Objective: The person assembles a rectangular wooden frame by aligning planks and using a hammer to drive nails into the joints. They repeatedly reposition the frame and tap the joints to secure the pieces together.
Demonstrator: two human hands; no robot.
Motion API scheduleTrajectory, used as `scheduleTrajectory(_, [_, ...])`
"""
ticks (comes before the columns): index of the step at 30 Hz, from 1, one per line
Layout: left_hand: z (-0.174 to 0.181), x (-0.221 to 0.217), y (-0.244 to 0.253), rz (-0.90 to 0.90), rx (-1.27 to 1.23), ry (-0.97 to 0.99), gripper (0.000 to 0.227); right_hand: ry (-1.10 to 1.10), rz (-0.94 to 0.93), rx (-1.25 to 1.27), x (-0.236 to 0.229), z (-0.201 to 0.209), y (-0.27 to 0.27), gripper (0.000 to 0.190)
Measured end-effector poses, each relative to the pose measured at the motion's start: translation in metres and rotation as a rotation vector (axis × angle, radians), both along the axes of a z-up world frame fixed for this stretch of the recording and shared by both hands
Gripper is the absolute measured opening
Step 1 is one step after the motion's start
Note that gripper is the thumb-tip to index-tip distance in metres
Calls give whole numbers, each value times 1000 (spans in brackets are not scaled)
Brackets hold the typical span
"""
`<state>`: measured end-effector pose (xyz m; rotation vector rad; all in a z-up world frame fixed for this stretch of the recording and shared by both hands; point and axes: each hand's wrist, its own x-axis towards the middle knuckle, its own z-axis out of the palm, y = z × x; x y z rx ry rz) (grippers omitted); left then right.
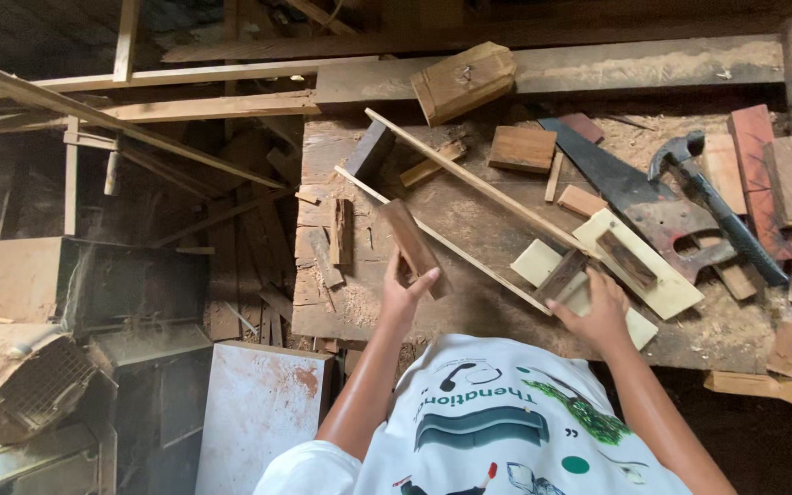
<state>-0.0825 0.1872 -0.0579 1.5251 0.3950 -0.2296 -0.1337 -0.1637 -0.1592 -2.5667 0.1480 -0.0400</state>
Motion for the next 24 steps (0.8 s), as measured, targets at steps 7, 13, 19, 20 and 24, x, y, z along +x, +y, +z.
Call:
scheduleTrajectory(7, [87,13,-12,-243,842,-188,120,-111,-189,20,4,51,45,89])
scheduleTrajectory(13, [90,37,-3,-612,1019,-491,112,-242,-105,113,0,89,54,64])
scheduleTrajectory(19, [101,55,-23,-840,920,-405,107,-258,142,130,1,121,63,73])
scheduleTrajectory(20, [103,54,-26,-870,878,-418,104,-255,192,176,2,124,65,76])
scheduleTrajectory(24, [111,46,-46,-1015,649,-527,100,-341,329,143,11,134,63,103])
